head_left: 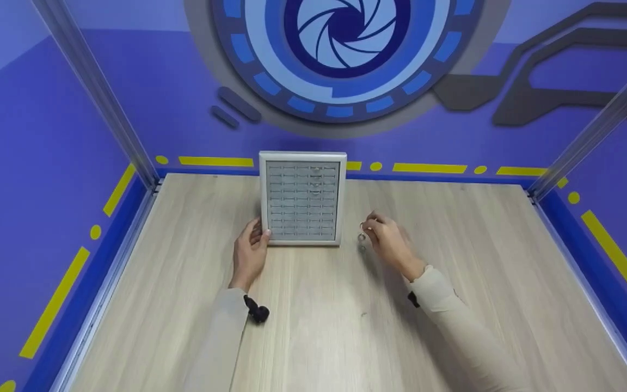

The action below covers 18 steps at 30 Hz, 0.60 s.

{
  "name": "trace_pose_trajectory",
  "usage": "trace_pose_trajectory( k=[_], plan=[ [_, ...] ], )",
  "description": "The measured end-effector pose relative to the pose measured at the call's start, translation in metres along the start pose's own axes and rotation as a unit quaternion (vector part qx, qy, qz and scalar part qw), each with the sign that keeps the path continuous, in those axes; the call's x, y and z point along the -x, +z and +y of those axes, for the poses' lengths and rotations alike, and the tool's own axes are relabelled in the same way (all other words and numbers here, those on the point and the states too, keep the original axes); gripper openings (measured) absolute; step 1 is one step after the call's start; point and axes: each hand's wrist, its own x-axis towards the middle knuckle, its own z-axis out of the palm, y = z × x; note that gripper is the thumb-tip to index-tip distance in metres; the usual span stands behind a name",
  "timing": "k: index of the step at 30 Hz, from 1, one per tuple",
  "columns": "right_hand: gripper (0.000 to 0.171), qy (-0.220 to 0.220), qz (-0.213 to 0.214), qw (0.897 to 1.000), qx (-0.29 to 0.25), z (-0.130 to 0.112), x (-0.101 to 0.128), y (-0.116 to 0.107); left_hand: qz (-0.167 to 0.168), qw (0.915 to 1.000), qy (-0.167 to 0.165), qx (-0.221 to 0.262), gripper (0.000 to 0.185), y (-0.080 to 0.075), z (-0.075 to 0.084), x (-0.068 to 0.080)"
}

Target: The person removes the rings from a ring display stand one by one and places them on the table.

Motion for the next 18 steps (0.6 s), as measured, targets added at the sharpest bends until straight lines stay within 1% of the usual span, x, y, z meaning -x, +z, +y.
trace_pose_trajectory(
  k=[4,11,18],
  plan=[
    [0.008,0.013,-0.017,1.000,0.013,0.001,0.009,-0.001,0.002,1.0000,-0.002,0.001,0.053,0.000,0.000,0.000],
    [0.010,0.005,-0.002,1.000,0.021,0.006,0.023,-0.002,0.003,1.0000,0.003,0.005,0.051,0.001,0.000,0.001],
    [0.013,0.023,-0.021,0.999,0.030,0.009,0.034,-0.003,0.002,1.0000,-0.003,0.001,0.051,0.001,0.001,0.001]
  ],
)
